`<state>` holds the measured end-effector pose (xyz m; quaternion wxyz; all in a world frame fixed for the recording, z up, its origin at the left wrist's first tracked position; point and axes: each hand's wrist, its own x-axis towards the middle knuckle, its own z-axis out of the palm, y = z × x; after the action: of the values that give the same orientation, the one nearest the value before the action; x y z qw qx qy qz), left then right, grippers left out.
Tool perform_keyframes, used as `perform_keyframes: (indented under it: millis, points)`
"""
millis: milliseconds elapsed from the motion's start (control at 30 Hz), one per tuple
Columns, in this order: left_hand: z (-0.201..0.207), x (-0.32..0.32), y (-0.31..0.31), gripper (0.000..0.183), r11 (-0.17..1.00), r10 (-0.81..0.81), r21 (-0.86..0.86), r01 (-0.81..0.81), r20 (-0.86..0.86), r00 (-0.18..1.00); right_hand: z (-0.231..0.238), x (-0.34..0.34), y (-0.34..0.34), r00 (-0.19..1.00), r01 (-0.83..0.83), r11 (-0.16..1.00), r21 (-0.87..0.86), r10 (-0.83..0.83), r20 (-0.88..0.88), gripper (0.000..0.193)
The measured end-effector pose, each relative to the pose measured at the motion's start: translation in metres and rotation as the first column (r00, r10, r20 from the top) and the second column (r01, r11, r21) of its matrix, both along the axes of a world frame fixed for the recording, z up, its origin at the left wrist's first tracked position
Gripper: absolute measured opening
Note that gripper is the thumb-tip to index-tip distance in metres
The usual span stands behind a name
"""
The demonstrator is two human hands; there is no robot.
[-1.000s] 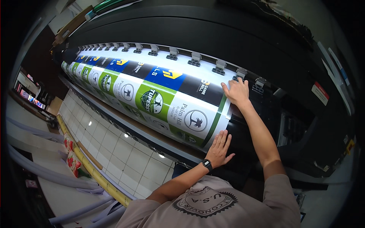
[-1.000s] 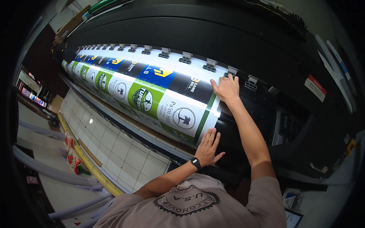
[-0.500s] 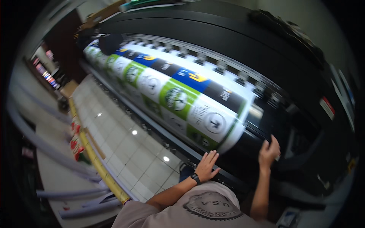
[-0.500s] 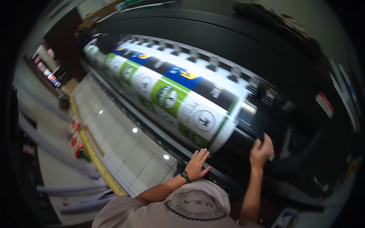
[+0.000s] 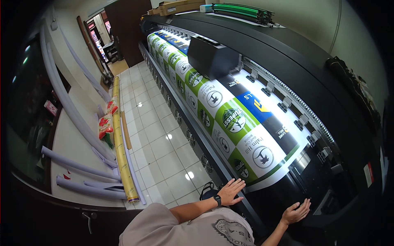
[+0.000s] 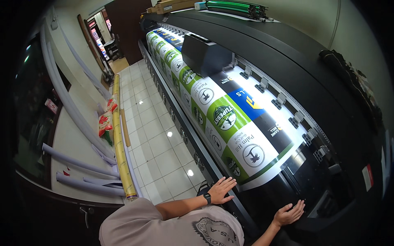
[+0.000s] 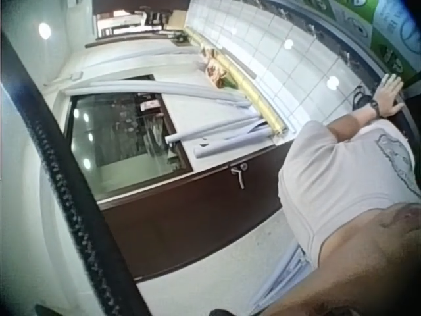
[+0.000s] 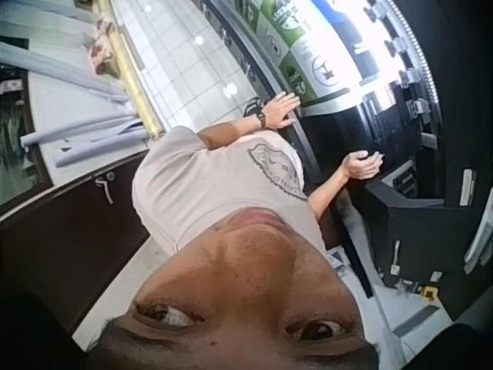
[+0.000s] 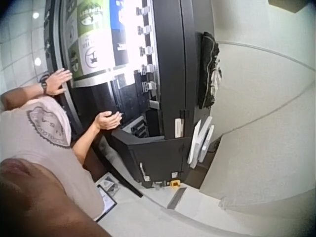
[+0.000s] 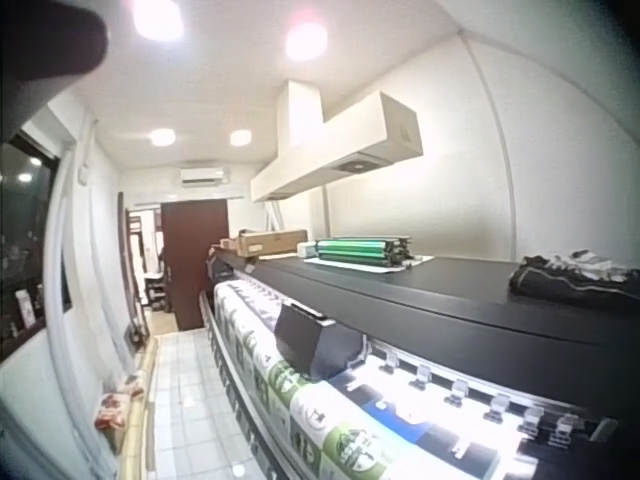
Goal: The operator is seen checking and marking the output of a large-format digital printer, then adjusting the vinyl media.
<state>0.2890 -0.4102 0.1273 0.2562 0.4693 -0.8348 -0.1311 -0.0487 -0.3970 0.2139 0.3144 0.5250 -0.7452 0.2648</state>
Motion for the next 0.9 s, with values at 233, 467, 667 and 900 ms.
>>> perform_keyframes:
  millis: [233, 467, 667, 900]
  points:
    - [0.002, 0.007, -0.001, 0.073, 0.996, -0.078, 0.05, 0.076, 0.025, 0.997, -0.002, 0.001, 0.0, 0.999, 0.018, 1.0, 0.006, -0.018, 0.041, 0.04]
    - [0.003, 0.015, -0.004, 0.076, 0.987, -0.152, 0.064, 0.15, 0.028, 0.988, -0.002, 0.002, -0.001, 0.997, 0.019, 1.0, 0.012, -0.02, 0.072, 0.04]
    - [0.004, 0.018, -0.005, 0.077, 0.984, -0.169, 0.069, 0.167, 0.023, 0.985, -0.012, -0.006, -0.002, 0.992, -0.053, 0.992, -0.115, 0.066, 0.11, 0.041]
    - [0.025, 0.016, -0.009, 0.074, 0.982, -0.174, 0.049, 0.182, -0.135, 0.975, 0.066, 0.084, 0.038, 0.857, 0.041, 0.934, -0.354, 0.149, 0.494, 0.058]
